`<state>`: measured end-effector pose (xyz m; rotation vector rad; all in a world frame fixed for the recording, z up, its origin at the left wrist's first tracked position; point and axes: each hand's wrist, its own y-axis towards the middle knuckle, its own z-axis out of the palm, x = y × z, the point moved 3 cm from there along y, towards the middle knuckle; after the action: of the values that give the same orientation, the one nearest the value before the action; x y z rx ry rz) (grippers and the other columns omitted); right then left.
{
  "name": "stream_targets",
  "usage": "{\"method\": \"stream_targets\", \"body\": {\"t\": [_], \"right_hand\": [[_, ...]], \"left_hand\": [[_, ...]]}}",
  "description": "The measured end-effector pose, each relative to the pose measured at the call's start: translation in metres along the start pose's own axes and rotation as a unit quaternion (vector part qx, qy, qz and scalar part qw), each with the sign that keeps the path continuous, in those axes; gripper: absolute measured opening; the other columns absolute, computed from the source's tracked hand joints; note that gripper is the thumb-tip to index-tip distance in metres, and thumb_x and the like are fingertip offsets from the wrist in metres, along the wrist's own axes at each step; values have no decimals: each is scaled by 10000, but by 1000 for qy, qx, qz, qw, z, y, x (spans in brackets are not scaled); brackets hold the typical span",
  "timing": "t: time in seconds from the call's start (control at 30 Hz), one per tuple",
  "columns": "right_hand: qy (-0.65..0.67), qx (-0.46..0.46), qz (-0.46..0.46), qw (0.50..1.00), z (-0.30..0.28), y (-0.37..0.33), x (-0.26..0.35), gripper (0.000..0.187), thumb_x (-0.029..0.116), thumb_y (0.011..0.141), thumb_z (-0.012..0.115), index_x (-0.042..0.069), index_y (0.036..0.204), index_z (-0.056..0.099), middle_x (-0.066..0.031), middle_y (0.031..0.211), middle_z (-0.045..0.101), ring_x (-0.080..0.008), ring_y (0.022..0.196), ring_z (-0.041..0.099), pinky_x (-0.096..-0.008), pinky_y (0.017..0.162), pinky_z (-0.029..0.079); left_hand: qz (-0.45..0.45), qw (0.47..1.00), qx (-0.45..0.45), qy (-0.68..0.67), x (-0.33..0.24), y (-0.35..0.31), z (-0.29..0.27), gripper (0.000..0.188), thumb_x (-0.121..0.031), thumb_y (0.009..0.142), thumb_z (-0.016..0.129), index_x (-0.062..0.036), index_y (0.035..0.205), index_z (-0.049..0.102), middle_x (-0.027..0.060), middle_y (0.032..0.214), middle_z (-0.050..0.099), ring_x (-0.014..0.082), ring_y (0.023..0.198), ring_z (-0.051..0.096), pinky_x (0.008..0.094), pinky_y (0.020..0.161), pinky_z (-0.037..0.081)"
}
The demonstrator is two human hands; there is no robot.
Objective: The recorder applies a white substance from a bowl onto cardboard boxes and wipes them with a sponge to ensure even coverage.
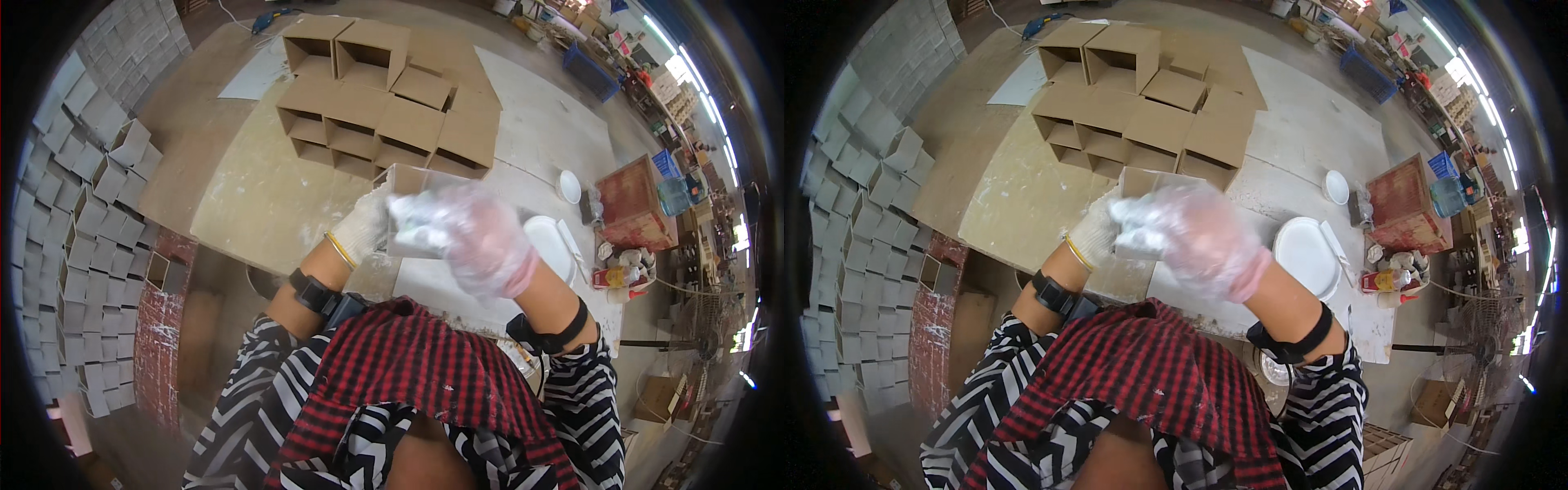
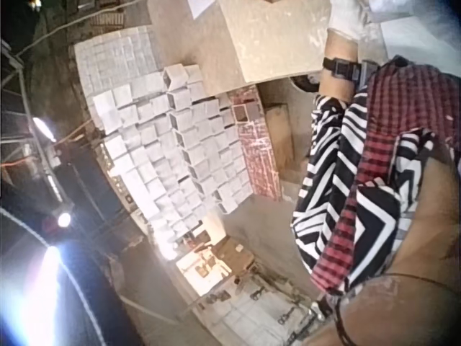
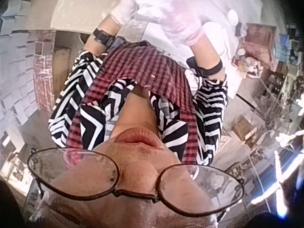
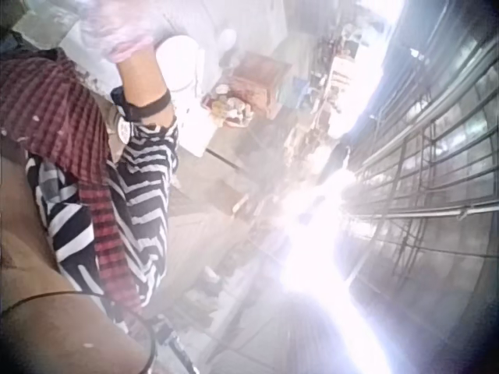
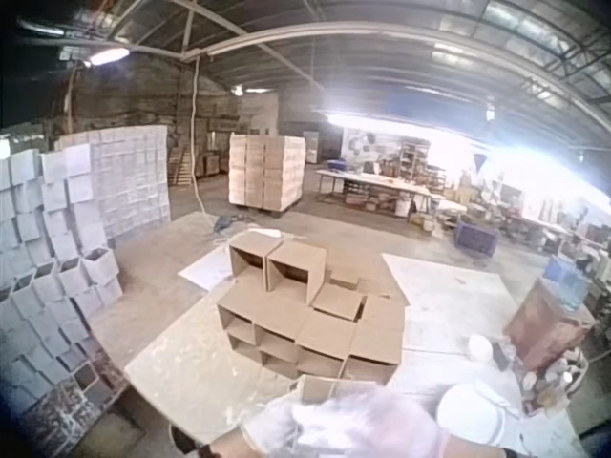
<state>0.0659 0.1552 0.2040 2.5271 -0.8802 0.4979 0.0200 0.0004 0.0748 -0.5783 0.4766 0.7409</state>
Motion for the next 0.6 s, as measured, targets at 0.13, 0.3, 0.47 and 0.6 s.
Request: {"method": "stream_targets", "body": {"t": [0.13,0.3,0.47,0.6], "right_hand": [[270,-70,196,940,-11,22,-6,309,68,915,650,-19,1210,668,-133,1121,710,-210,974,693,-285,868,558],[-7,-146,18,989,-24,26,-5,324,83,922,614,61,1239,678,-153,1255,676,-290,1019,698,-349,868,572],[143,19,34,989,17,19,12,299,200,936,629,75,1197,704,-135,1151,713,-312,947,709,-404,840,569],[296,-48,170,939,15,34,-9,316,193,946,632,50,1222,685,-124,1177,698,-274,959,703,-374,833,568]], "left_hand": [[78,975,41,203,-1,-6,-5,487,-432,1028,536,-116,1398,532,90,1244,656,220,1087,666,381,881,588],[186,841,8,508,-8,-14,-3,507,-463,1060,461,-46,1326,570,113,1149,685,206,981,683,328,826,589],[-63,995,38,-69,-8,0,0,434,-426,1055,499,-48,1221,631,113,1069,701,182,922,711,328,736,614],[53,988,1,142,-10,-4,-2,514,-440,1066,462,-51,1393,541,104,1264,646,208,1091,665,396,933,580]]}}
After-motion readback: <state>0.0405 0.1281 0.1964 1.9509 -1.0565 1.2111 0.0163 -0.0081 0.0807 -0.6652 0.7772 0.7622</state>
